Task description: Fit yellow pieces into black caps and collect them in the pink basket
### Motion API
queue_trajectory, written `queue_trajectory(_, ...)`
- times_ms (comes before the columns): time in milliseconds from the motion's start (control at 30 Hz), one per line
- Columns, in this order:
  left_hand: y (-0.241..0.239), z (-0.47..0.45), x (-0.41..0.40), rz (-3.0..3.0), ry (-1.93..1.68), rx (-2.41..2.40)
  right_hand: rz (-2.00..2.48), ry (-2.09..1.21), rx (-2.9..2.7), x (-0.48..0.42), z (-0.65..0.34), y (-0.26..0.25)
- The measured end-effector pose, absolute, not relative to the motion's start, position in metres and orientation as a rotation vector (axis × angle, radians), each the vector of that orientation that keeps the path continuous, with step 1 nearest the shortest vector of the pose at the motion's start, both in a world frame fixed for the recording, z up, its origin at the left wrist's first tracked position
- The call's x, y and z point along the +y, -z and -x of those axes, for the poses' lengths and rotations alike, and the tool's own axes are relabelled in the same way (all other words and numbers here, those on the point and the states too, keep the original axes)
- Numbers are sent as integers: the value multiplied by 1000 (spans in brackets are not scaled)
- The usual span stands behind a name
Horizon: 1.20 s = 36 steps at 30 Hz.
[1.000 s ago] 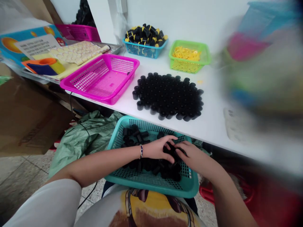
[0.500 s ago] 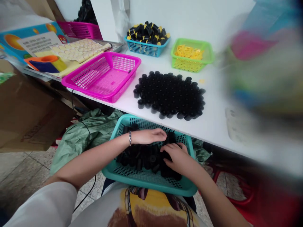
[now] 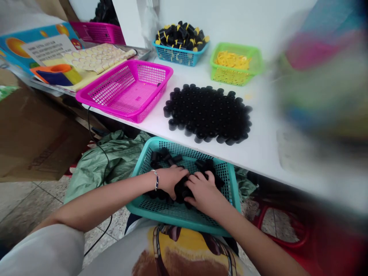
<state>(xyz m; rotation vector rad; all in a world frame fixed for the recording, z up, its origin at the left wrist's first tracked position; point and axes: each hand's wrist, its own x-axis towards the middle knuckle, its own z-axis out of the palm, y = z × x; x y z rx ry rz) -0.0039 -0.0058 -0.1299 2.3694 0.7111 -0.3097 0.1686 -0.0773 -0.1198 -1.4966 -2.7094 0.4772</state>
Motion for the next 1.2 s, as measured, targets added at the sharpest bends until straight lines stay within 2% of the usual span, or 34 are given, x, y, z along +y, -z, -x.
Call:
queue_trajectory(367,137,32,20,-2035,71,697,1546,-568,-2735,-69,-180,130)
queue_trajectory(633,131,30,20,-2143,80,742,1504,-534,-2748,-75,-178,130)
queue_trajectory(767,129,29,19,-2180,15,776,1467,-830,-2520,-71,-189,124)
queue_trajectory(900,119,33,24,-2170,-33,838,1459,-1377,-2020,-68,-203,117)
queue_trajectory(1000,111,38,25,-2252,178,912,1402,-1716,-1619,-71,-208,117)
queue_trajectory(1100,108,40,19,-2326,482,876,1335,-1867,-1420,-73,-210,117)
queue_trajectory(1200,109,39,10,-2387,597,855,1424,-1852,-1549,-72,-216,110)
